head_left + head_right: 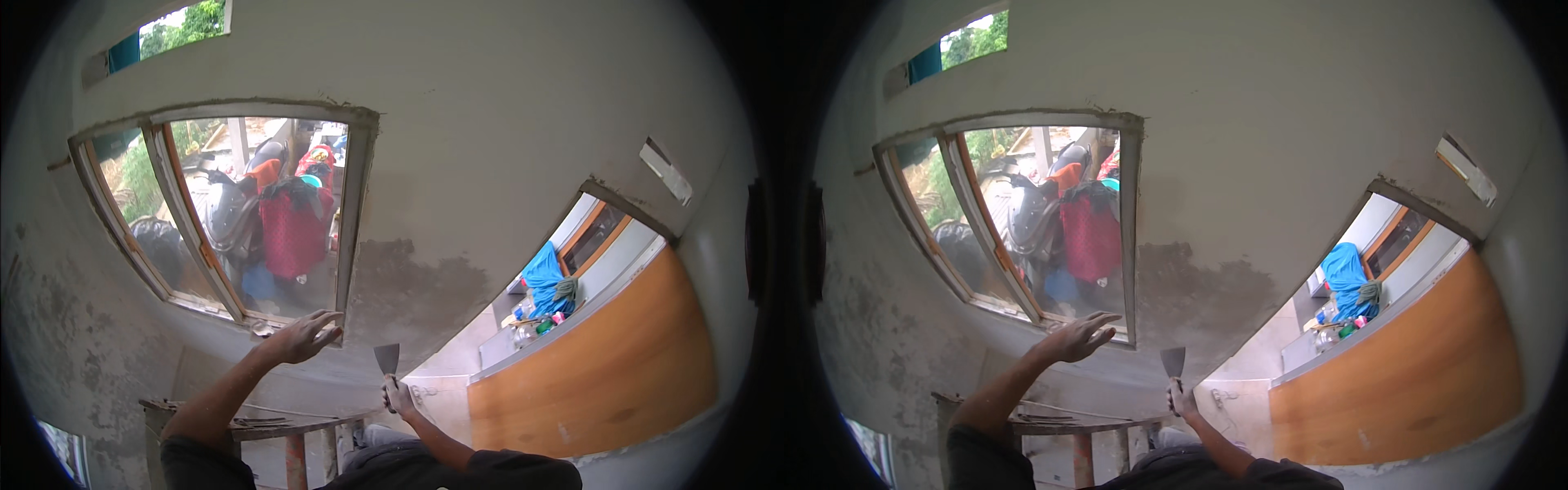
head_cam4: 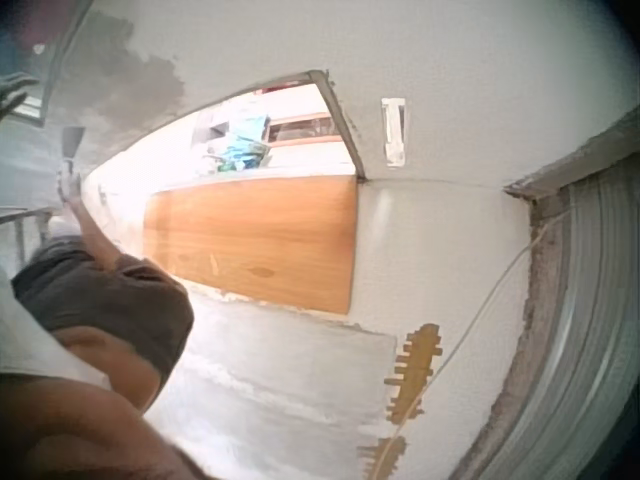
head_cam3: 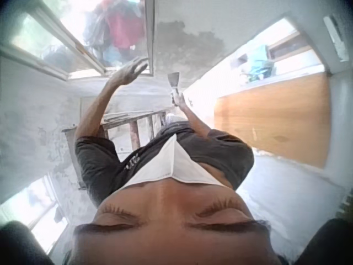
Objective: The person applies plaster to an interior wall near a window frame using a putty knife.
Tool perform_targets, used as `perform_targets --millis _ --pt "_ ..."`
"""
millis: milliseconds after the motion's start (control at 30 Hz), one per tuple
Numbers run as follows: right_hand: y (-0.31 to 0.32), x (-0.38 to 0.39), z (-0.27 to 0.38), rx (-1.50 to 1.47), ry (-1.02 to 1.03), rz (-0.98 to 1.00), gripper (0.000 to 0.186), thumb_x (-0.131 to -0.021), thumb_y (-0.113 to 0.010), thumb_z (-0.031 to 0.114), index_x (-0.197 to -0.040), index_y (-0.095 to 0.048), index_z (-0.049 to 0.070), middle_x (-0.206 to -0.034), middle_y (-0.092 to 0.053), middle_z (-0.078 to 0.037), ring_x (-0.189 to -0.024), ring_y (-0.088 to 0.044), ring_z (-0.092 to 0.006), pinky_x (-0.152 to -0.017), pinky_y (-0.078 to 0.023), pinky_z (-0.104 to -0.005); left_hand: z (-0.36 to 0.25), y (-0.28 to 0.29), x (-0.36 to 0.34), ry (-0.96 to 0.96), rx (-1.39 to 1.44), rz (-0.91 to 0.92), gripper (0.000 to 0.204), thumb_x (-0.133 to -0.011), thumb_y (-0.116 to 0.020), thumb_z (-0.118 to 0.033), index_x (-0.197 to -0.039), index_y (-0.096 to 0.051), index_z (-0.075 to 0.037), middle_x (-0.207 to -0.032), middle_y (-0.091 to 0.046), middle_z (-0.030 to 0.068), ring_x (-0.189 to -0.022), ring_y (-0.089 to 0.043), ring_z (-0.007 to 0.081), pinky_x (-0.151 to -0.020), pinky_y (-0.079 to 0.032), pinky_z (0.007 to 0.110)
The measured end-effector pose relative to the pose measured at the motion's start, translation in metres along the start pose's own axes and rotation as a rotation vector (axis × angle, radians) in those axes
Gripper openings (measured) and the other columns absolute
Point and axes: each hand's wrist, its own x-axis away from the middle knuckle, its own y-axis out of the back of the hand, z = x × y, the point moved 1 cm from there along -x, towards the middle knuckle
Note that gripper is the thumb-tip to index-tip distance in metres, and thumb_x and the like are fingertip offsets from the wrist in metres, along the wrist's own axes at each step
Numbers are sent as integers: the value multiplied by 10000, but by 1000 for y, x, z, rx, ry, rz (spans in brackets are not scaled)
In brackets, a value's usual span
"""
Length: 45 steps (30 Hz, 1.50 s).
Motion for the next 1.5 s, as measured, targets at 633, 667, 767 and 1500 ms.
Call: perform_targets --millis 633,667,767,1500 --pt "-25 -22 160 -104 592 -23 454 -1001 -424 487 -810 -530 89 -519 -424 28 -346 -388 -70 -314 -301 -227 20 0 4 -10 52 -25 517 -1028 -356 -421 -1312 -491 -12 -1274 -549 230 -1198 -520 364 -1015 -403 413" --pt "-31 -27 177 -132 615 -5 452 -1002 -426 486 -807 -528 90 -515 -420 29 -340 -380 -68 -312 -293 -225 22 -1 5 -7 40 -11 517 -1028 -356 -421 -1312 -491 -12 -1274 -549 230 -1198 -520 364 -1015 -403 413" --pt "-51 -39 214 -161 653 -36 447 -1003 -434 473 -787 -517 91 -505 -423 29 -345 -382 -65 -312 -286 -232 23 -2 5 -9 9 6 501 -1029 -361 -408 -1317 -489 -19 -1287 -549 218 -1201 -522 362 -1006 -412 421" --pt "-78 -60 245 -198 720 -148 554 -1003 -400 509 -653 -449 83 -466 -398 18 -330 -378 -86 -325 -286 -248 -3 -8 7 78 112 145 507 -1024 -379 -391 -1409 -396 -61 -1384 -463 235 -1272 -462 387 -1070 -361 440"
